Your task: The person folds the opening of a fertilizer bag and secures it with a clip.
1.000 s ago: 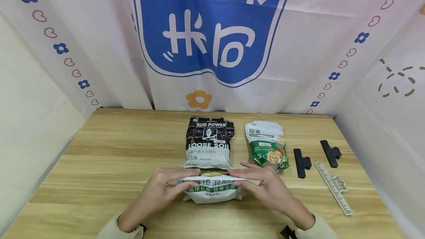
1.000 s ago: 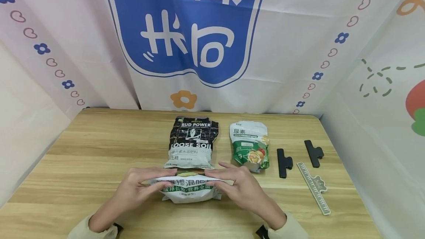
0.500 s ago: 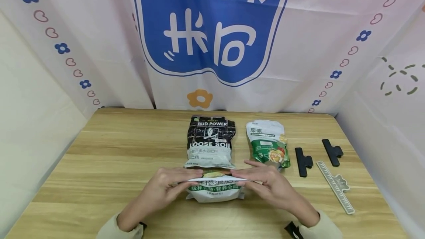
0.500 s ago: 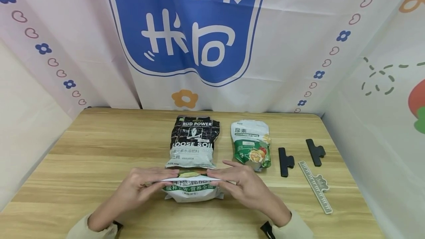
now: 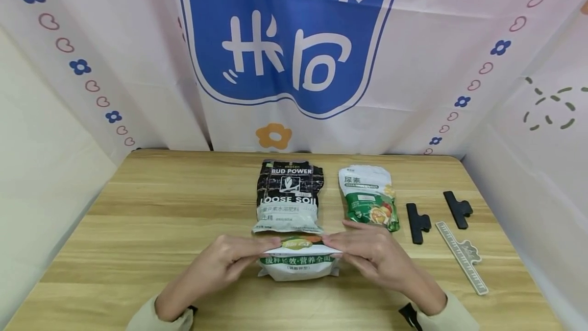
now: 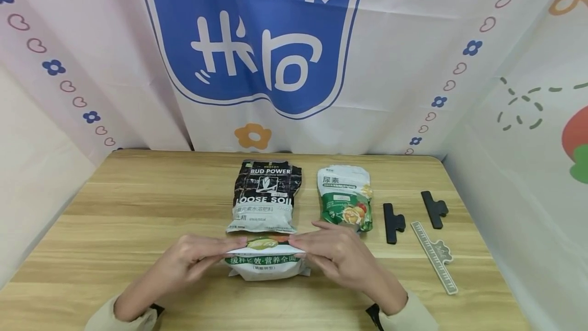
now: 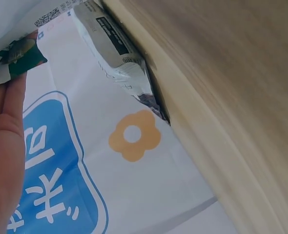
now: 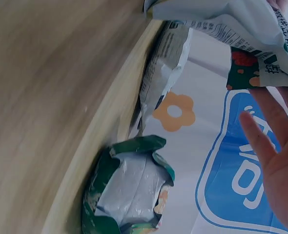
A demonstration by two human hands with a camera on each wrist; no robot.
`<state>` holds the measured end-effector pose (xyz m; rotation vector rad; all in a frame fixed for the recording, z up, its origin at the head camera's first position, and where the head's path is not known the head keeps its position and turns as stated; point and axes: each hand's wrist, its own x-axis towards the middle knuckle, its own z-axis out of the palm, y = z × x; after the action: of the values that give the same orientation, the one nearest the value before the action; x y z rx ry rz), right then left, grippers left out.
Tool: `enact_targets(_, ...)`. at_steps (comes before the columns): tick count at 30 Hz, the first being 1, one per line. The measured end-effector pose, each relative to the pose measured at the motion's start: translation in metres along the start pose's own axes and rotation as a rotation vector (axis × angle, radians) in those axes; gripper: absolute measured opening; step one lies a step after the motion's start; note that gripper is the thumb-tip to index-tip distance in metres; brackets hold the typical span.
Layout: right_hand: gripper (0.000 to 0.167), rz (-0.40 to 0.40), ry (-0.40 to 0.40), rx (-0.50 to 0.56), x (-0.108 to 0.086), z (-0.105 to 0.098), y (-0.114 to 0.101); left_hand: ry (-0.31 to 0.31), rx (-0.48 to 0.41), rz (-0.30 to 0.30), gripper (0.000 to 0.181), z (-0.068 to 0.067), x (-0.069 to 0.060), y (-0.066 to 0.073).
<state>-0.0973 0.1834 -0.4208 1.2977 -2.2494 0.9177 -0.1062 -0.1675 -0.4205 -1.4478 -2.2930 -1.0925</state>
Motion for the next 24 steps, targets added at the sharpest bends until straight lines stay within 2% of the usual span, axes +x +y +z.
enact_targets(7,0.028,0.013,-0.036,-0.019,-0.0012,-0.0026,0.0019,-0.023,-0.039,-0.056,0.053,-0.0014,-0.001,-0.0025)
enact_targets(12,0.034,0.044,-0.046,-0.038,-0.0011,-0.0048,0.0001,0.019,-0.085,-0.05,0.05,0.0034,-0.0024,-0.0049)
enact_targets(18,0.038,0.094,-0.066,-0.034,0.0001,-0.0068,-0.0023,0.046,-0.013,-0.06,0.049,0.0063,-0.0026,-0.0033)
enact_targets(20,0.038,0.123,-0.074,-0.015,0.0002,-0.0071,-0.0031,0.058,0.02,-0.032,0.05,0.0065,-0.0018,-0.0029)
enact_targets(24,0.035,0.176,-0.089,0.0,-0.0003,-0.0072,-0.0045,0.067,0.052,-0.014,0.05,0.0067,-0.0011,-0.0017)
